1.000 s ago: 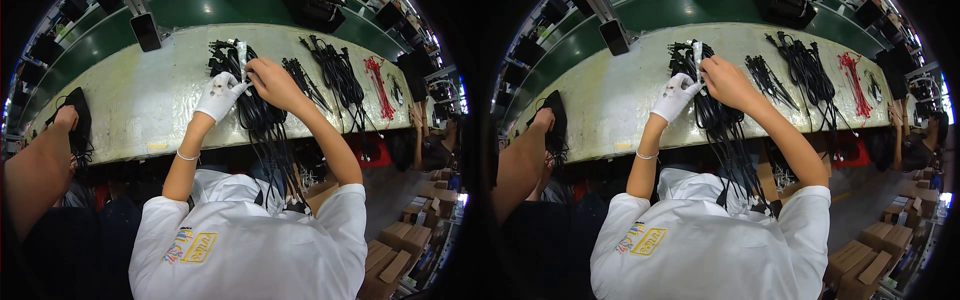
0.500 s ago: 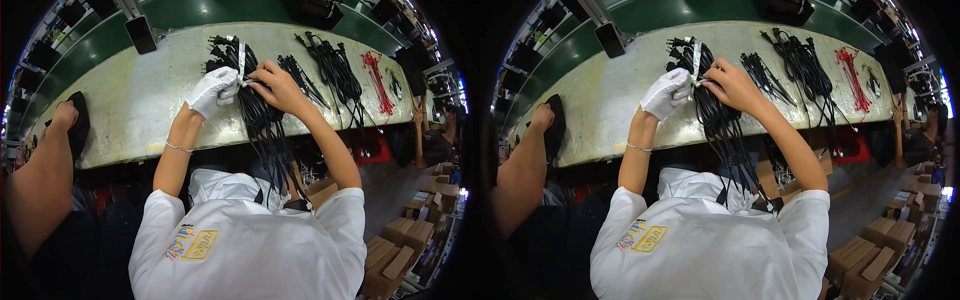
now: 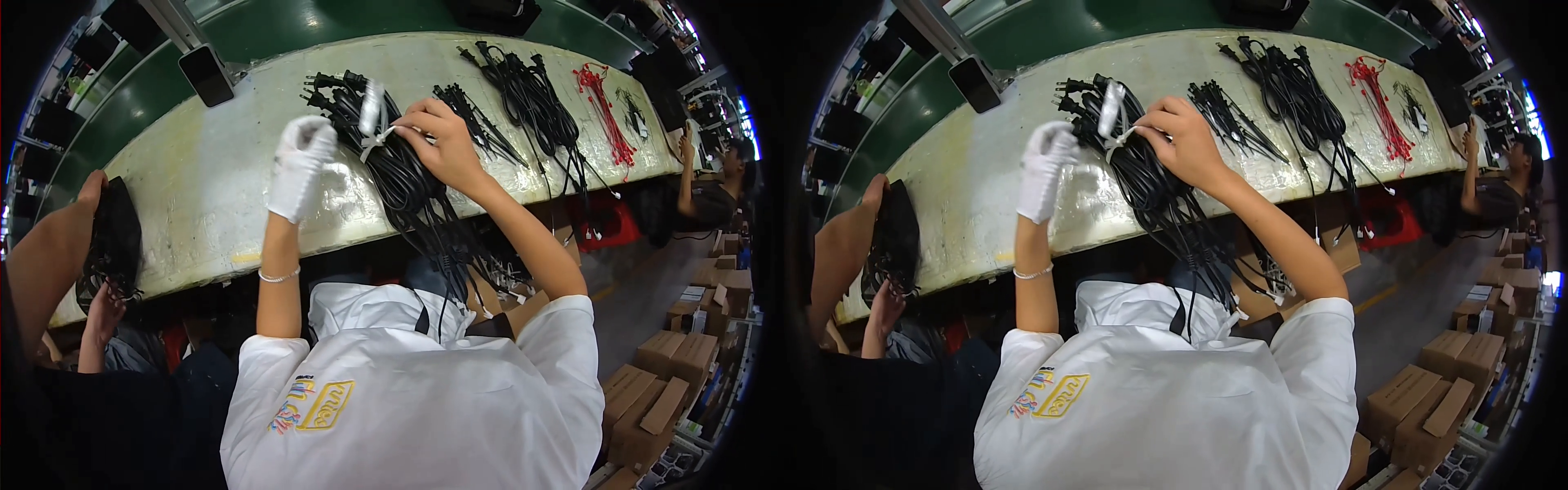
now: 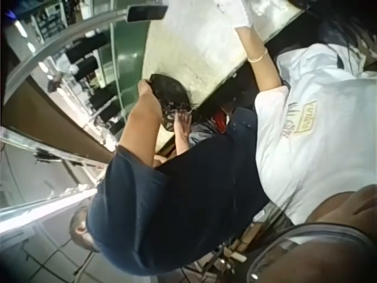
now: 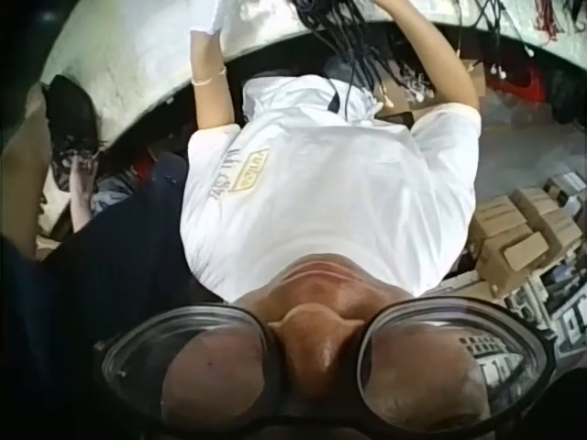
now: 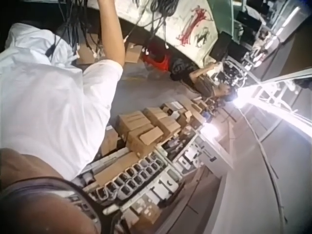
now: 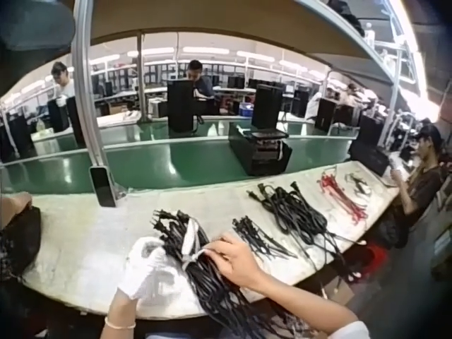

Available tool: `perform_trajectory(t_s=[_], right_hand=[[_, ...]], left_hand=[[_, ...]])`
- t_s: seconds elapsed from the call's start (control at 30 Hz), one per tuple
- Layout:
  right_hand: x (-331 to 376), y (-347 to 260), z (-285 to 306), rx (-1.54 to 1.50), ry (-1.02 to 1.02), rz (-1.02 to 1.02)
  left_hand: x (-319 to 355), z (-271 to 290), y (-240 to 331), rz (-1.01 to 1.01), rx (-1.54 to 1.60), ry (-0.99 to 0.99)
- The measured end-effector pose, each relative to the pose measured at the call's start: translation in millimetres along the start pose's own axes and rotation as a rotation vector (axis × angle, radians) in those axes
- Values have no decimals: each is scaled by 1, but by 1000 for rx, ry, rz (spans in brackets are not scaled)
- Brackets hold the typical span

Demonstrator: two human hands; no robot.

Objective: Assembling electronic components and bundling wire harnesses at a production station.

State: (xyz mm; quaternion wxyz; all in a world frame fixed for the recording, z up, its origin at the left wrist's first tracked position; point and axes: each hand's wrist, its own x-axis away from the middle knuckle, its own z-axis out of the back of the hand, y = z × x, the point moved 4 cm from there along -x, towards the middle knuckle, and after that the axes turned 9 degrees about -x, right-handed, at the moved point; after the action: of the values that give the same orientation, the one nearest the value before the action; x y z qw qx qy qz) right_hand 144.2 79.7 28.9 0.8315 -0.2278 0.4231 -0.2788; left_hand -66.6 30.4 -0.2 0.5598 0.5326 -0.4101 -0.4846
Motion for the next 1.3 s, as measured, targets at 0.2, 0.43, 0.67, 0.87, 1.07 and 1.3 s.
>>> perform_trajectory(t_s=[0.2,0.43,0.67,0.87,1.07,1.3], right_hand=[[-12,7,23,-460,207,-351],[-8,-1,1,73,-212,118],[-5,-2,0,159,-166,144],[0,3,2,106,-92,112],[-1,39,9,-499,74,-401],[22,65,19,-422,-146,-980]], left_hand=[[26,-36,-40,-160,-419,257],[26,-46,-6,-397,-654,338],[20,-50,4,-350,-697,237],[14,-12,15,-40,30,133],[19,-32,-5,-149,-402,173],[55,-78,-43,263,295,167]])
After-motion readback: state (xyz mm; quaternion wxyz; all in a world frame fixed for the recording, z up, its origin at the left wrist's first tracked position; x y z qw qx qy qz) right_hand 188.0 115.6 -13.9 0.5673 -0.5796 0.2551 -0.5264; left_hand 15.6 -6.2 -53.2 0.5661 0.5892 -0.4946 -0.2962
